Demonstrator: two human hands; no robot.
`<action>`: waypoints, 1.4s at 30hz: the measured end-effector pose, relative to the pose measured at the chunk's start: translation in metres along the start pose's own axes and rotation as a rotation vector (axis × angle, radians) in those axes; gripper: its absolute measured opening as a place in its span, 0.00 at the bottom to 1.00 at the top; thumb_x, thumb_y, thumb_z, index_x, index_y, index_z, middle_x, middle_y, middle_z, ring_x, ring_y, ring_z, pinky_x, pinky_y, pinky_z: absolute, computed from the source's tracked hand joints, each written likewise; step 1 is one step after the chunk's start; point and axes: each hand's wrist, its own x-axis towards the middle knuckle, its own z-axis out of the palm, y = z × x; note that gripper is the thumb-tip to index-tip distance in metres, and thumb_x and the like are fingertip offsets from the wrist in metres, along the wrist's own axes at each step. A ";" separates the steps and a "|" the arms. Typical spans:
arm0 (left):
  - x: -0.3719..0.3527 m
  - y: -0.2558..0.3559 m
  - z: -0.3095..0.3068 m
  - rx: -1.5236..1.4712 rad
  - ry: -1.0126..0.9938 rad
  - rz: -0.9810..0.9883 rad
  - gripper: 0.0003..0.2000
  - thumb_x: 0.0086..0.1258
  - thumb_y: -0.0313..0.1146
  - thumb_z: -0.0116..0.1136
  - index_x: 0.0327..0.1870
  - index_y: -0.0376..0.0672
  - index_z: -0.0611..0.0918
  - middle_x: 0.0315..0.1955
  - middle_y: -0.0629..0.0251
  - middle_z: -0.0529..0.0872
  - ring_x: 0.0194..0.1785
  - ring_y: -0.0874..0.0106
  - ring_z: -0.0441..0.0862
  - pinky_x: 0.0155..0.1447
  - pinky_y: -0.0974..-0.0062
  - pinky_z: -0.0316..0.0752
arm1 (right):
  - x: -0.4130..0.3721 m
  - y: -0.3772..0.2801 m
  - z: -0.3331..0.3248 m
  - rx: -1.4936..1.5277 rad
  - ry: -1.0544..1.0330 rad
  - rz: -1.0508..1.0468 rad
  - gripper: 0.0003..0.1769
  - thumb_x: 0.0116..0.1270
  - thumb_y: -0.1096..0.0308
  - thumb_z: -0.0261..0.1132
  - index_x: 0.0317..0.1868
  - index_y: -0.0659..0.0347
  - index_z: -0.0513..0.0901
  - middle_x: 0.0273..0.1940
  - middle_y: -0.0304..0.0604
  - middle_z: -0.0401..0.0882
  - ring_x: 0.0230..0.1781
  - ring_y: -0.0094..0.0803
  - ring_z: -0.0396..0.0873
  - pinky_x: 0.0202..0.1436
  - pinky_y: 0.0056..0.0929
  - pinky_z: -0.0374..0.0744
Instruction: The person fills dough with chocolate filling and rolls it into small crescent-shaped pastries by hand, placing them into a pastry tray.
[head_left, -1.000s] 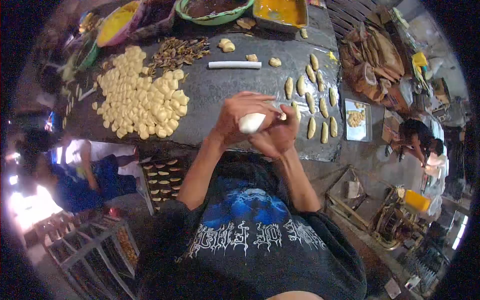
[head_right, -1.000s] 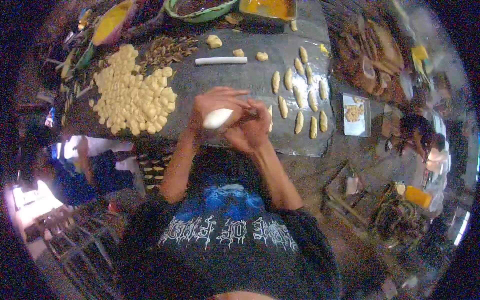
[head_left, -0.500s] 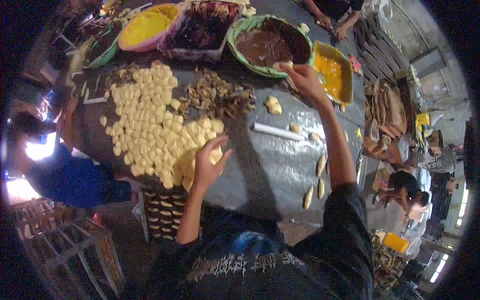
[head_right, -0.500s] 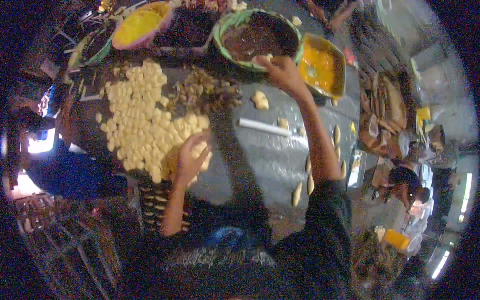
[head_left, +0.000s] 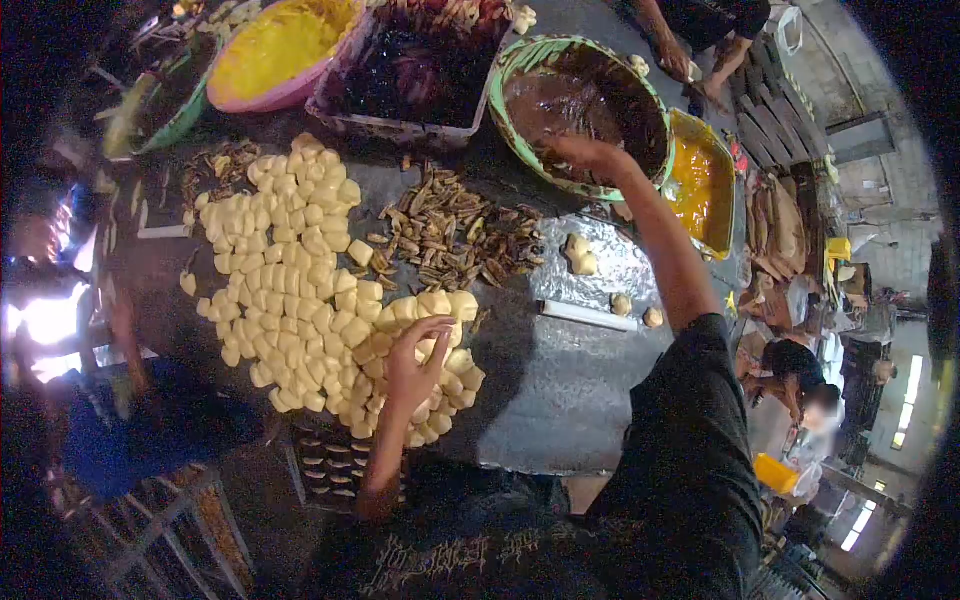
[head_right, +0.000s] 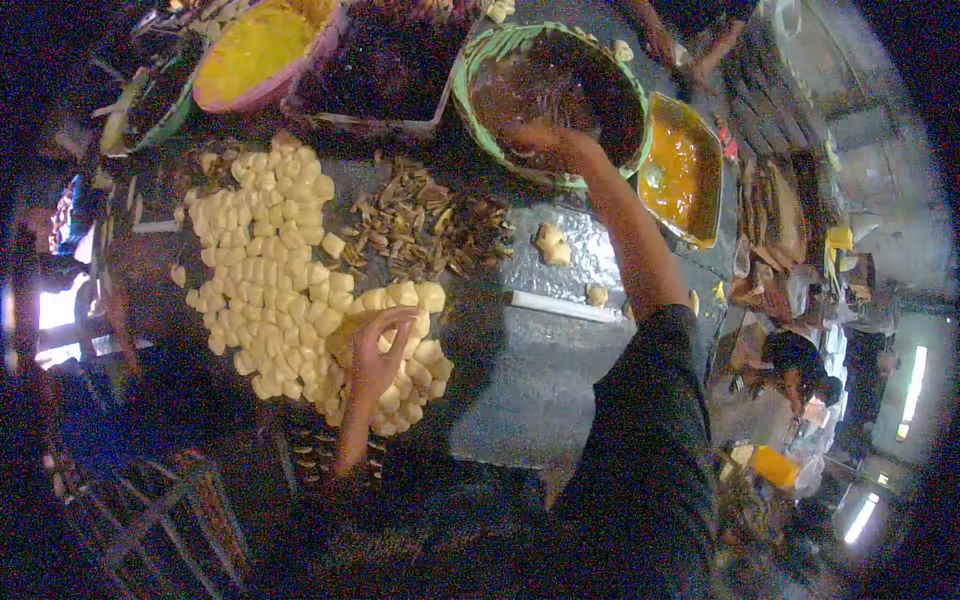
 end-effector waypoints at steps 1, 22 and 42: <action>0.003 -0.002 0.002 -0.006 -0.022 0.005 0.10 0.77 0.27 0.61 0.54 0.39 0.86 0.50 0.62 0.91 0.53 0.71 0.88 0.59 0.72 0.80 | -0.004 0.006 -0.001 0.108 -0.008 -0.003 0.30 0.75 0.50 0.60 0.72 0.54 0.73 0.63 0.48 0.80 0.62 0.42 0.79 0.66 0.43 0.78; -0.055 0.119 0.177 -0.918 -0.135 -0.106 0.22 0.86 0.46 0.51 0.62 0.33 0.81 0.54 0.60 0.89 0.60 0.71 0.85 0.64 0.76 0.78 | -0.339 -0.104 0.149 2.473 0.229 -0.581 0.32 0.79 0.40 0.54 0.60 0.63 0.79 0.43 0.45 0.87 0.18 0.25 0.66 0.26 0.27 0.67; -0.166 0.130 0.159 -1.716 0.146 0.013 0.14 0.80 0.27 0.51 0.61 0.32 0.79 0.56 0.56 0.86 0.58 0.63 0.85 0.62 0.68 0.86 | -0.431 -0.122 0.277 1.154 0.616 -0.472 0.20 0.74 0.62 0.68 0.62 0.61 0.86 0.48 0.47 0.90 0.36 0.26 0.85 0.42 0.29 0.81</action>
